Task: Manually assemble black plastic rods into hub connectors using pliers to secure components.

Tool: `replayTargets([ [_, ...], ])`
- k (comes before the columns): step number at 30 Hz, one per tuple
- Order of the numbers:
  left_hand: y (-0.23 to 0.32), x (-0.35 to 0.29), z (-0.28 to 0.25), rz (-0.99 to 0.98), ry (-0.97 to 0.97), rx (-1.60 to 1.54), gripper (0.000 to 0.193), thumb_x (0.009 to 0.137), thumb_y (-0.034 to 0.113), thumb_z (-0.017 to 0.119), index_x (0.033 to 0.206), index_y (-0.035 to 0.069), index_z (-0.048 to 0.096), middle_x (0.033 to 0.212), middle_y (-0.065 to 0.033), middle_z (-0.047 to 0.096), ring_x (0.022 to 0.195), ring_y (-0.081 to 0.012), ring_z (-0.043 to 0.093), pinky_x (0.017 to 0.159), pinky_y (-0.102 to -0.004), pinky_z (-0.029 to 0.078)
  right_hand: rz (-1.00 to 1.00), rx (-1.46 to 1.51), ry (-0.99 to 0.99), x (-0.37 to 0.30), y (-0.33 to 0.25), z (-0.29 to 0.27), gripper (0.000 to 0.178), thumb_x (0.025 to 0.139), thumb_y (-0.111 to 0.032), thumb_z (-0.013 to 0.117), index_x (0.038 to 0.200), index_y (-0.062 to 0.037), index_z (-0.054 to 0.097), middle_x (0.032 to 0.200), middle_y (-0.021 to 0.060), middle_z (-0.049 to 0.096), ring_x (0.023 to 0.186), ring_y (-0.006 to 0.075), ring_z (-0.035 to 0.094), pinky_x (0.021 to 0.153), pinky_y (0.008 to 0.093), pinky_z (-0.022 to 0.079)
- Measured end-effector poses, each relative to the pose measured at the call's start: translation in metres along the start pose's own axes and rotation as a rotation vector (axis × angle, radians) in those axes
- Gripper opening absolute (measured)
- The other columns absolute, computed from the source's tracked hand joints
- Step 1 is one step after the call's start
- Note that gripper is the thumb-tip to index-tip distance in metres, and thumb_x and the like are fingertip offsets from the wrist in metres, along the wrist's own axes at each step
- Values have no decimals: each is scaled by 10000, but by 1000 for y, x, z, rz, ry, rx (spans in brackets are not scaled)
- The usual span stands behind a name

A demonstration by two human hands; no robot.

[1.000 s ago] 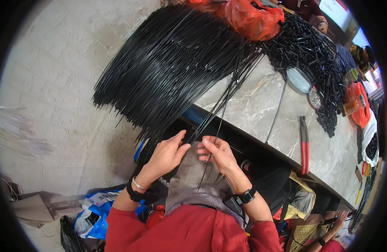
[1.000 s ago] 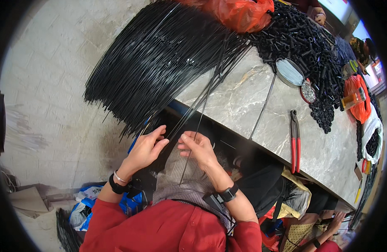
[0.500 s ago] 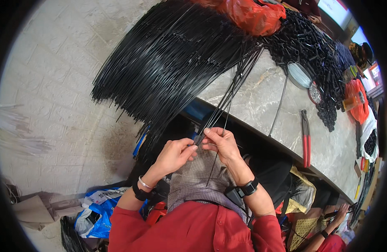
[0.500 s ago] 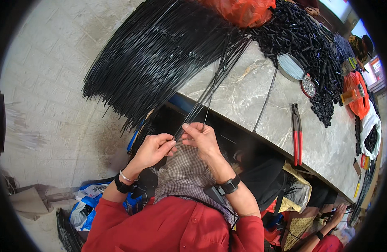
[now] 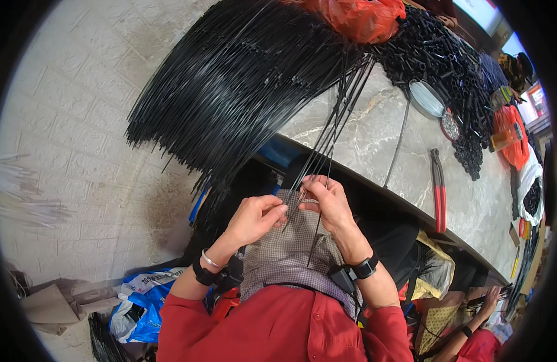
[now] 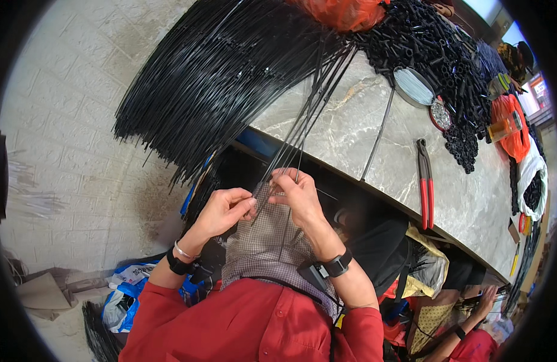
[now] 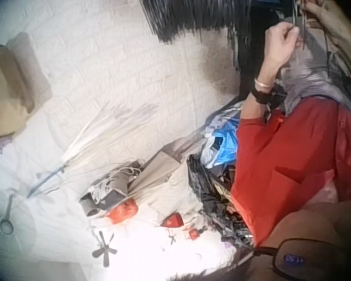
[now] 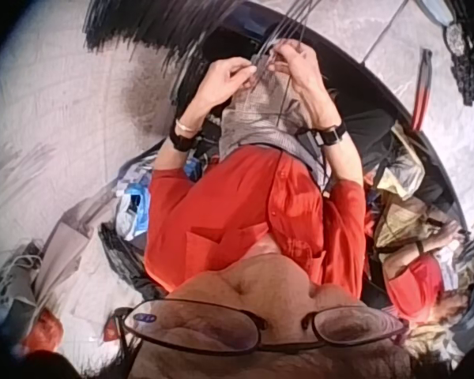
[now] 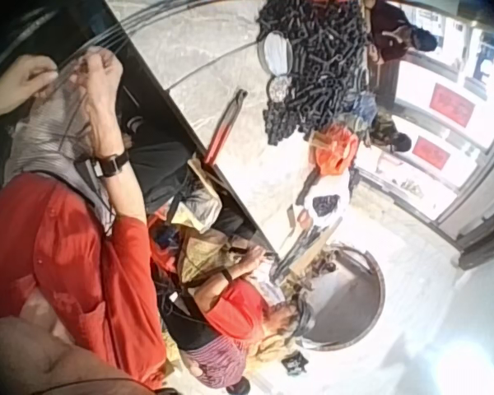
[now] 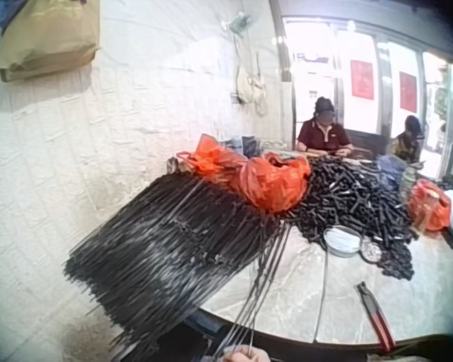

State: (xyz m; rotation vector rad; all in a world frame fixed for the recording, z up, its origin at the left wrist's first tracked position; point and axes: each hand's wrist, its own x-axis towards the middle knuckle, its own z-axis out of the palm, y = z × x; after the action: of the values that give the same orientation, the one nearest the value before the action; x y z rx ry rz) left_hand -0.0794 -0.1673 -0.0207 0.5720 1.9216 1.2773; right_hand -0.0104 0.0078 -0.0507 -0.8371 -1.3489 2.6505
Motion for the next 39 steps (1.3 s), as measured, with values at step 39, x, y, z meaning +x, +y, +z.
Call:
replayTargets([
  [39, 33, 91, -36, 453, 697, 1171, 202, 730, 160, 723, 882, 76, 619, 870, -58, 530, 860, -243, 547, 704, -374, 455, 74, 188, -154, -28, -24, -28, 156, 965, -169, 484, 1003, -24, 526, 729, 36, 546, 646, 142, 577, 600, 304, 542],
])
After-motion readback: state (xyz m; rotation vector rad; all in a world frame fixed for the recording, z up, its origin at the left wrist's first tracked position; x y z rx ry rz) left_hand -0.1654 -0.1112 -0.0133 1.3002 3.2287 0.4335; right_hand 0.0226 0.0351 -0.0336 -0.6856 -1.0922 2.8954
